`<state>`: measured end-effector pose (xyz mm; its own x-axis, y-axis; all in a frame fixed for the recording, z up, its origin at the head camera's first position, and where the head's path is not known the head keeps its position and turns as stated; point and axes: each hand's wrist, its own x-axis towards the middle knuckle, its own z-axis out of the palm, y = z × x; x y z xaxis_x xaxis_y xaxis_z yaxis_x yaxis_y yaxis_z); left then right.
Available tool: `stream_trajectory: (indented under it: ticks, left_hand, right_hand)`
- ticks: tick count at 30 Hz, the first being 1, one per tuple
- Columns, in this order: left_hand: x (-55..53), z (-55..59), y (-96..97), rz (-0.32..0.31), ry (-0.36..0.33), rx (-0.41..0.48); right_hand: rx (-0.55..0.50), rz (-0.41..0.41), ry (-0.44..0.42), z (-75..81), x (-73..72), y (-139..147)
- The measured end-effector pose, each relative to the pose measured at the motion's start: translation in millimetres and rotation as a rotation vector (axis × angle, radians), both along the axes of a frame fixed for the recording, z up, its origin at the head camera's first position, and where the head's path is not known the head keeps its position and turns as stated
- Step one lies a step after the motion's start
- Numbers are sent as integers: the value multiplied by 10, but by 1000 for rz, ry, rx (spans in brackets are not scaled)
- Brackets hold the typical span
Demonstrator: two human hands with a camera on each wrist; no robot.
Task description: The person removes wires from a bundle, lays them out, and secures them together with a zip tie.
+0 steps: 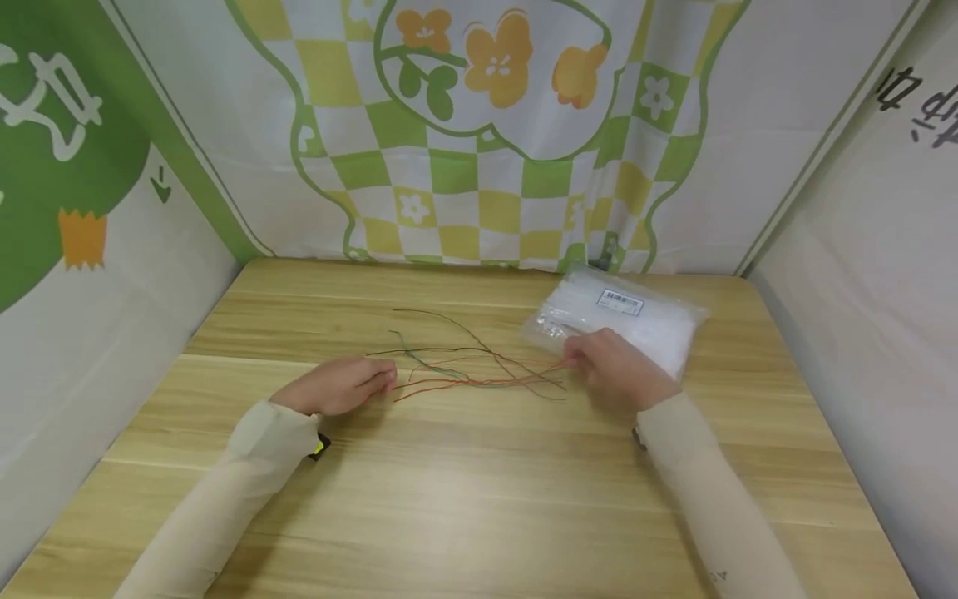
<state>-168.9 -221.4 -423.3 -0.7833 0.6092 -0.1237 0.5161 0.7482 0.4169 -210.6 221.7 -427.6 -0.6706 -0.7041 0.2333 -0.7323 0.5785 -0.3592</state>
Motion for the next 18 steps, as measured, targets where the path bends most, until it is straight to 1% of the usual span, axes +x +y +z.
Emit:
stream_trajectory:
  ticks: [3, 7, 9, 14, 16, 18]
  left_hand:
    - [-34, -8, 33, 43, 49, -13]
    - [-90, -35, 139, 100, 69, -19]
    - [-121, -47, 209, 125, 86, -42]
    - [-174, -100, 338, 132, 149, -160]
    - [-187, -127, 357, 126, 160, -184]
    - [-200, -152, 363, 124, 164, -186]
  right_hand:
    - [-1, 21, 18, -10, 0, -20]
    - [-23, 43, 40, -29, 21, -37]
    - [-35, 46, 45, -32, 34, -50]
    - [-30, 41, 36, -17, 56, -89]
    - [-23, 38, 30, 1, 61, -104]
    - [-22, 32, 20, 26, 69, -113]
